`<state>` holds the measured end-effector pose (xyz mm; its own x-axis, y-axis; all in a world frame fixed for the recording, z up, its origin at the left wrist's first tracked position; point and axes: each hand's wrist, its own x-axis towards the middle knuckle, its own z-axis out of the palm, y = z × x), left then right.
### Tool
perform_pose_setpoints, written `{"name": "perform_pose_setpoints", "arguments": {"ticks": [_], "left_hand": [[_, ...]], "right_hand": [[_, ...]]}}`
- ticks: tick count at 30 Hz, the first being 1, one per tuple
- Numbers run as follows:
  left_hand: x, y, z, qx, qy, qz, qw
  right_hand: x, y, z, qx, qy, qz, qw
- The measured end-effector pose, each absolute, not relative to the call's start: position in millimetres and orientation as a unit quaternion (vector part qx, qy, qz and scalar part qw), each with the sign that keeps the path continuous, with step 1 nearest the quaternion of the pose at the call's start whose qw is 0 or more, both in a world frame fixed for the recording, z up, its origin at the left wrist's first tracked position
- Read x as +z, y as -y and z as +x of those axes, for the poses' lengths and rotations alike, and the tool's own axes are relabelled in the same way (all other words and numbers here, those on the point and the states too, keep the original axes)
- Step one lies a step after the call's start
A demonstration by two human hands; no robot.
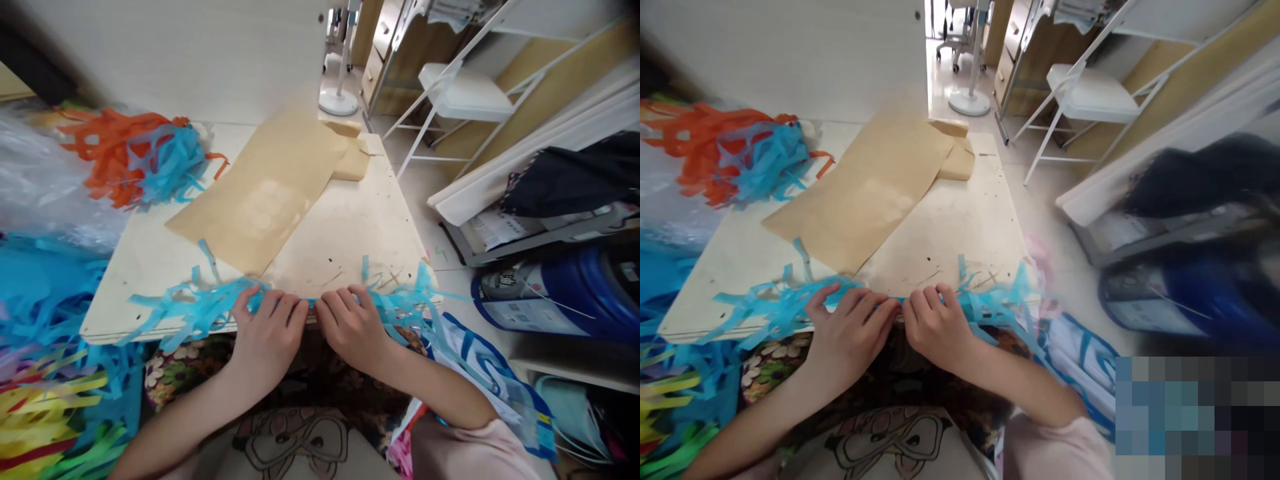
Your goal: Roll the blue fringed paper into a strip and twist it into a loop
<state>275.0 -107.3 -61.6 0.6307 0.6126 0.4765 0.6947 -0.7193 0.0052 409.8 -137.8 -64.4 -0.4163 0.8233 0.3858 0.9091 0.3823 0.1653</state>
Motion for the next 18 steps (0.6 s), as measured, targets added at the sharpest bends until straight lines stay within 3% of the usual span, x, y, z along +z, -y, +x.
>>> {"name": "perform_pose_setpoints", "arguments": {"ticks": [9, 18], "left_hand": [[-58.8, 98.2, 274.8, -0.181, 0.376, -0.901, 0.121], [-54.8, 91.1, 262.0, -0.161, 0.373, -0.901, 0.153]], "right_hand": [[-58.4, 134.8, 417.4, -0.123, 0.820, -0.554, 0.068], [-50.9, 146.7, 439.2, -0.148, 0.785, -0.600, 0.041]]}}
